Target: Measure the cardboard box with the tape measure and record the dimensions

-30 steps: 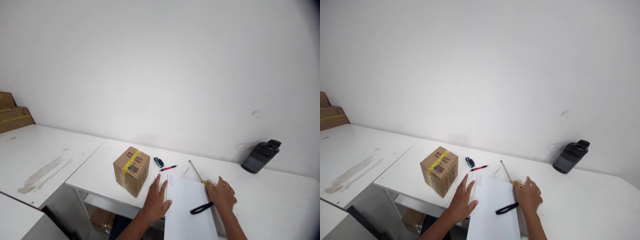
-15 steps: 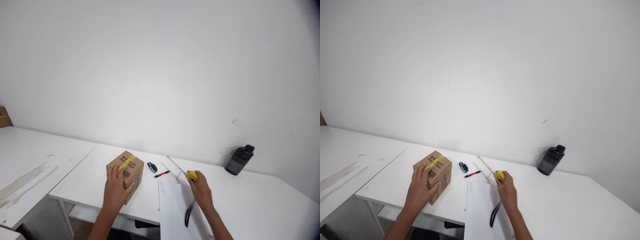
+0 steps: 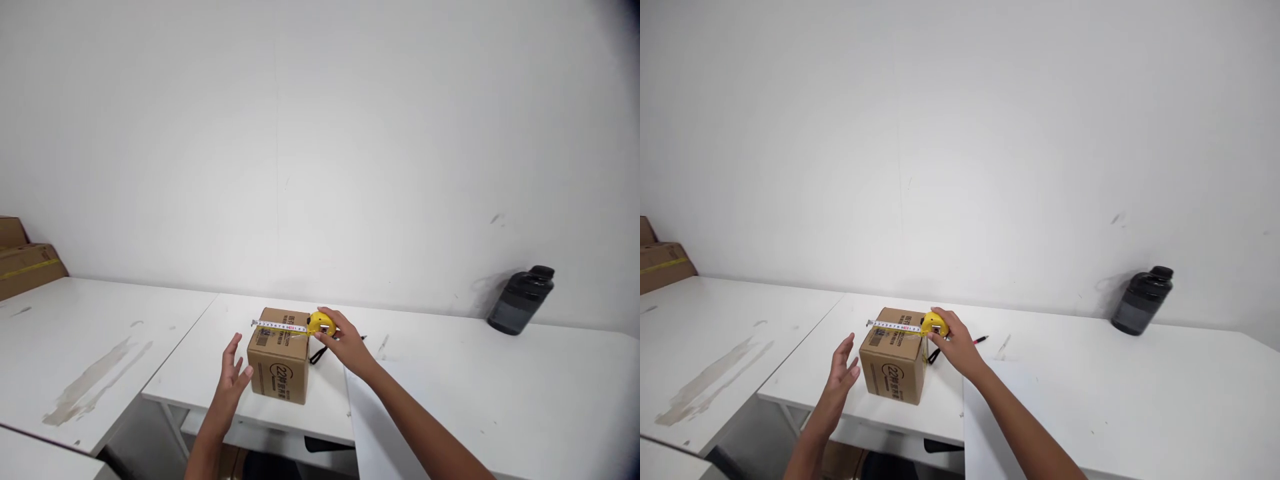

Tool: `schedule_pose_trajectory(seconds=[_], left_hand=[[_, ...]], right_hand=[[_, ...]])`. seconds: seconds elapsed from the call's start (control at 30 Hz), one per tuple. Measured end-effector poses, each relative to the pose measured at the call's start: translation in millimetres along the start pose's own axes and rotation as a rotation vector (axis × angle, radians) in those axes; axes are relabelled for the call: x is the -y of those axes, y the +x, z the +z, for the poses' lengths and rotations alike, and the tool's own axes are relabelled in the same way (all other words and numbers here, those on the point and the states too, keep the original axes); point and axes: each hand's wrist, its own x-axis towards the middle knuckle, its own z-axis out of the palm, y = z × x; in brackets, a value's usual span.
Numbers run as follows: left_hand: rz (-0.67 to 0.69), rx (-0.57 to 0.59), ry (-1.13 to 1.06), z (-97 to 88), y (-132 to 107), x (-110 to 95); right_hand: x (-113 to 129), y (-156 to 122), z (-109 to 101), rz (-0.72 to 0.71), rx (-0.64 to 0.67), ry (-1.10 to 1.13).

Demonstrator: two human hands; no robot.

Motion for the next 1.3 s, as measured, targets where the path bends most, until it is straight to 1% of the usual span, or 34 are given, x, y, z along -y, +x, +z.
schedule_pose_trajectory(seconds=[0.07, 0.13, 0.23, 0.3, 0.37, 0.43, 0.5, 0.53, 0.6, 0.67, 0.77, 0.87, 0.93, 1.0, 1.1, 1.2, 1.3], left_hand=[[0.018, -0.045, 0.118, 5.2, 2, -3], [0.06, -0.063, 0.22, 13.0, 7, -5], [0.123, -0.059, 0.24, 24.2, 11, -2], [0.116, -0.072, 0.218, 27.7, 12, 1], [0.088, -0.092, 0.223, 28.3, 10, 3], [0.1, -0.122, 0.266, 29.0, 8, 2], [0.166, -0.16, 0.358, 33.8, 6, -1], [0.211, -0.176, 0.412, 38.4, 5, -2], [0.299, -0.205, 0.488, 50.9, 2, -3], [0.363, -0.218, 0.495, 65.1, 0, -1], [0.384, -0.246, 0.466, 82.7, -4, 3], [0.398, -0.302, 0.504, 94.6, -9, 4], [0.438, -0.347, 0.549, 101.0, -12, 1], [0.483, -0.377, 0.592, 106.4, -15, -3], [0.51, -0.39, 0.644, 110.6, -17, -7], [0.531, -0.388, 0.663, 109.5, -16, -5], [0.556, -0.369, 0.651, 105.3, -14, -3]], right_hand=[[-1, 0, 1, -0.013, -0.001, -0.03], [0, -2, 0, -0.037, 0.001, -0.075], [2, -4, -2, -0.08, -0.026, -0.148], [3, -7, -3, -0.136, -0.068, -0.196], [7, -11, -3, -0.232, -0.175, -0.257], [14, -17, -1, -0.349, -0.346, -0.349], [23, -25, 3, -0.431, -0.496, -0.437], [28, -28, 6, -0.45, -0.531, -0.464], [34, -36, 13, -0.465, -0.528, -0.474], [37, -42, 22, -0.476, -0.483, -0.455], [35, -51, 37, -0.466, -0.463, -0.429], [33, -57, 47, -0.434, -0.499, -0.415], [33, -61, 50, -0.411, -0.524, -0.417], [32, -63, 51, -0.383, -0.522, -0.426], [29, -63, 50, -0.365, -0.45, -0.444], [27, -63, 49, -0.355, -0.399, -0.472], [25, -65, 48, -0.342, -0.401, -0.493]])
